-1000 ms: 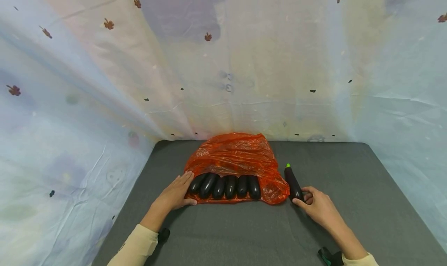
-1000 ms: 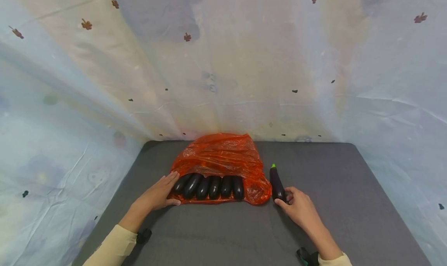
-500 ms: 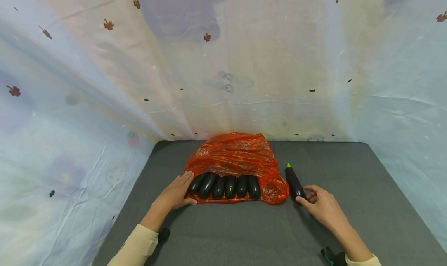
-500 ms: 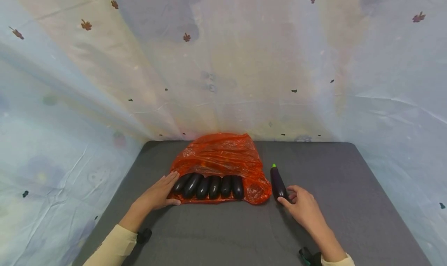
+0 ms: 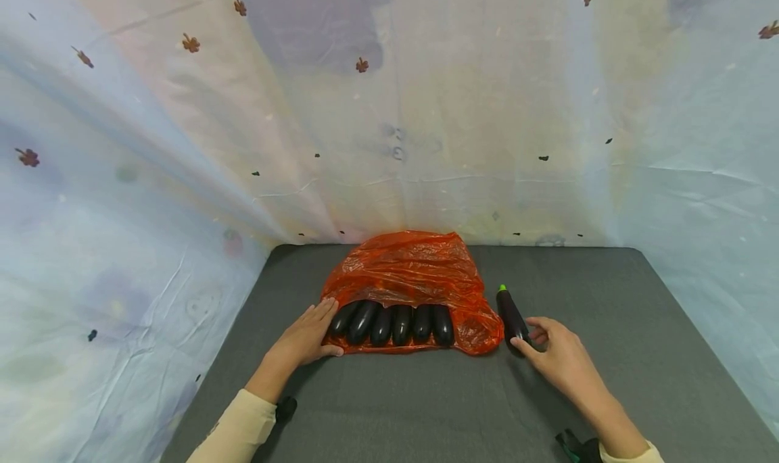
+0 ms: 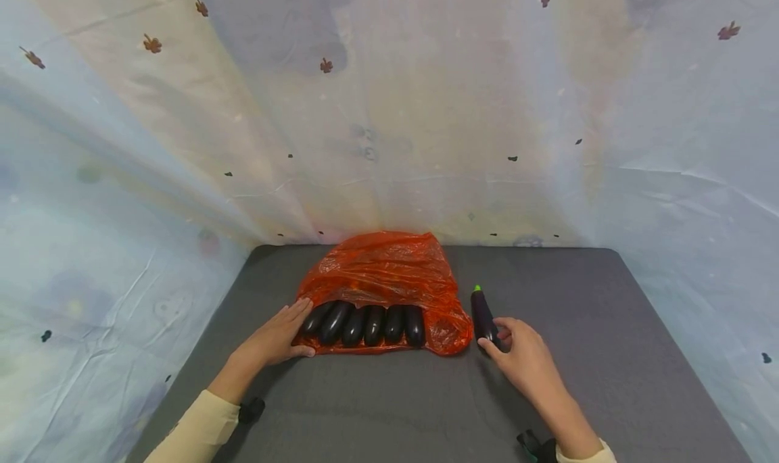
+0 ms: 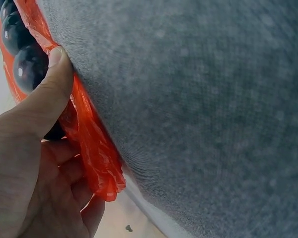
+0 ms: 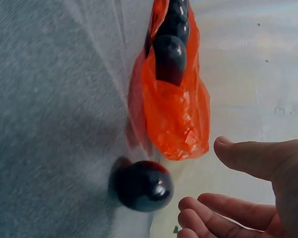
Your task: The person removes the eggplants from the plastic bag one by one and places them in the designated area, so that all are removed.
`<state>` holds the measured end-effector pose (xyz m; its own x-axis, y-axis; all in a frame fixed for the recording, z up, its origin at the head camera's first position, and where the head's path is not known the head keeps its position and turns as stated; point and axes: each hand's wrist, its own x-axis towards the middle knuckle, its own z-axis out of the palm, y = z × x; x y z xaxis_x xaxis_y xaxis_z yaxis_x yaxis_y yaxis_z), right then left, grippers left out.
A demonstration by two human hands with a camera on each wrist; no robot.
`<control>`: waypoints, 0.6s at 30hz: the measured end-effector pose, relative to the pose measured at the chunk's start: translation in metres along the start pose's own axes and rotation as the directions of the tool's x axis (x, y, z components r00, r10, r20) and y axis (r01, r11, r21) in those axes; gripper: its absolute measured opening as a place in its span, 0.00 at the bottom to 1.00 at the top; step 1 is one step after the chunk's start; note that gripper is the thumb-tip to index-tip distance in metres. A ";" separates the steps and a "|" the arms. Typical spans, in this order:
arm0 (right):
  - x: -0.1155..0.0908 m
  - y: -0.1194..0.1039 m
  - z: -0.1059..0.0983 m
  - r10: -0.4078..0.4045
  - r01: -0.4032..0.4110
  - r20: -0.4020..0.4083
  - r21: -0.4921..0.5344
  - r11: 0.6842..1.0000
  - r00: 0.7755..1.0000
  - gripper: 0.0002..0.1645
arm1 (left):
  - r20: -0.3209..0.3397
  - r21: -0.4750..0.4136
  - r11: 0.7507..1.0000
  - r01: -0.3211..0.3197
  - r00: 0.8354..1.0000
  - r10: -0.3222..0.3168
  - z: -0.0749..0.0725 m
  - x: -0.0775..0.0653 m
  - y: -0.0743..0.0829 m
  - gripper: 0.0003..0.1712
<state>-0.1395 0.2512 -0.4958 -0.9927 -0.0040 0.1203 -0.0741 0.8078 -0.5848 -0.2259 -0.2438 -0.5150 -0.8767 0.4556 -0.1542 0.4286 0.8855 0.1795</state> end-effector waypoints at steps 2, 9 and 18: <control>-0.001 -0.004 0.001 -0.024 0.024 -0.016 0.004 1.000 1.000 0.33 | 0.001 0.002 1.000 0.000 1.000 0.000 0.000 0.000 0.000 0.60; -0.002 -0.018 0.005 -0.089 0.091 -0.058 0.020 0.996 0.994 0.29 | 0.001 0.011 1.000 -0.004 1.000 0.004 0.002 0.001 -0.002 0.61; 0.001 -0.034 0.014 -0.167 0.172 -0.076 0.069 0.983 0.983 0.25 | -0.006 0.013 1.000 -0.007 1.000 0.007 0.003 0.001 -0.001 0.60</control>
<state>-0.1396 0.2154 -0.4871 -0.9564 -0.0934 0.2769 -0.2499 0.7526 -0.6092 -0.2270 -0.2442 -0.5186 -0.8749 0.4614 -0.1471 0.4376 0.8833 0.1681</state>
